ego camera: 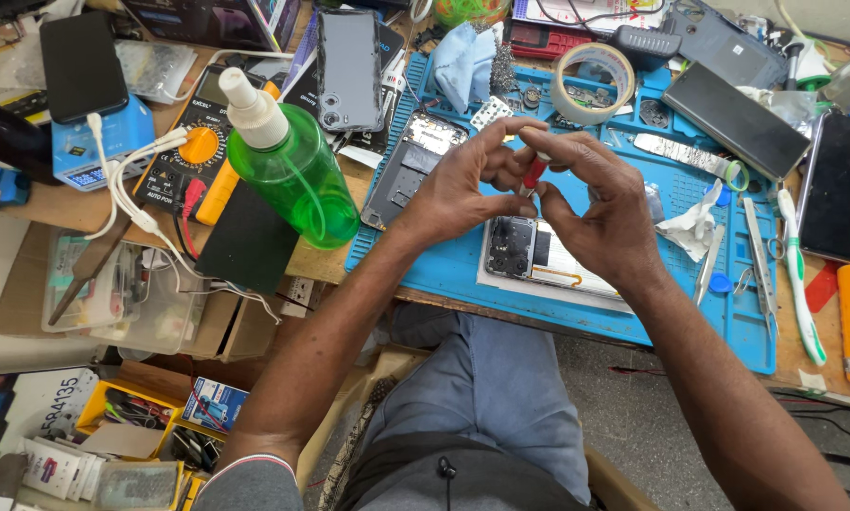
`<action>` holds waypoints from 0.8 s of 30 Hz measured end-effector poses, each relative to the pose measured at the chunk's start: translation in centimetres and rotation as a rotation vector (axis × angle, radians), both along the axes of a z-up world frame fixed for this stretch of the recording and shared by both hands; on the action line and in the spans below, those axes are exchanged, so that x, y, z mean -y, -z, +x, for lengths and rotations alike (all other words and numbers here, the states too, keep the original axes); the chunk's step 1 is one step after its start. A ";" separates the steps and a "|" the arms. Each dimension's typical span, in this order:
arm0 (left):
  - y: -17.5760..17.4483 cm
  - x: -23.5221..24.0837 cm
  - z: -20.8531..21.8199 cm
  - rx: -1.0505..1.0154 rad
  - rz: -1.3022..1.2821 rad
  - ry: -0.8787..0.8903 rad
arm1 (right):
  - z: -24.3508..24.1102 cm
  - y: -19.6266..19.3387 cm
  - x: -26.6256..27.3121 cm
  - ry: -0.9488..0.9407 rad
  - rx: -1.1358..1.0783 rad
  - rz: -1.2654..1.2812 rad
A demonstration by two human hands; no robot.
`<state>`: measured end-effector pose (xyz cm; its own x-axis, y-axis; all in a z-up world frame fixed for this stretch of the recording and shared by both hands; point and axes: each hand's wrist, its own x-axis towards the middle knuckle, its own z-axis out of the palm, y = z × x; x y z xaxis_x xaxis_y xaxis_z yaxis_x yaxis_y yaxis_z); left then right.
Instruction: The person disassembles a smartphone on a cluttered workbench, using a screwdriver and tweezers to remove screws and internal components. They briefly handle a separate black smartphone, then return to the disassembled device to continue removing parts and placing them on the mat.
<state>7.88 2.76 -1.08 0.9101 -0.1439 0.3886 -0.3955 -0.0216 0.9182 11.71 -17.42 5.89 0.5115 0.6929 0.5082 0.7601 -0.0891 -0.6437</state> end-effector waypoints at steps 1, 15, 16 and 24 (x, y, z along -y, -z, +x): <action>0.0 0.1 0.0 -0.011 -0.022 0.036 | 0.0 -0.1 0.0 0.020 0.050 -0.002; -0.6 0.7 -0.2 -0.107 -0.057 -0.010 | -0.4 0.5 0.0 0.025 0.073 0.019; -0.6 0.9 -0.2 -0.099 -0.026 -0.062 | -0.5 0.5 0.0 0.046 0.026 0.020; -1.0 -0.5 -1.0 0.062 0.141 -0.045 | -0.6 0.6 0.0 0.093 0.006 0.015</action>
<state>6.90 3.25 -0.05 0.8920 -0.1604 0.4227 -0.4467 -0.1676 0.8789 11.11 -17.45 5.29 0.5699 0.6352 0.5214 0.7531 -0.1499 -0.6405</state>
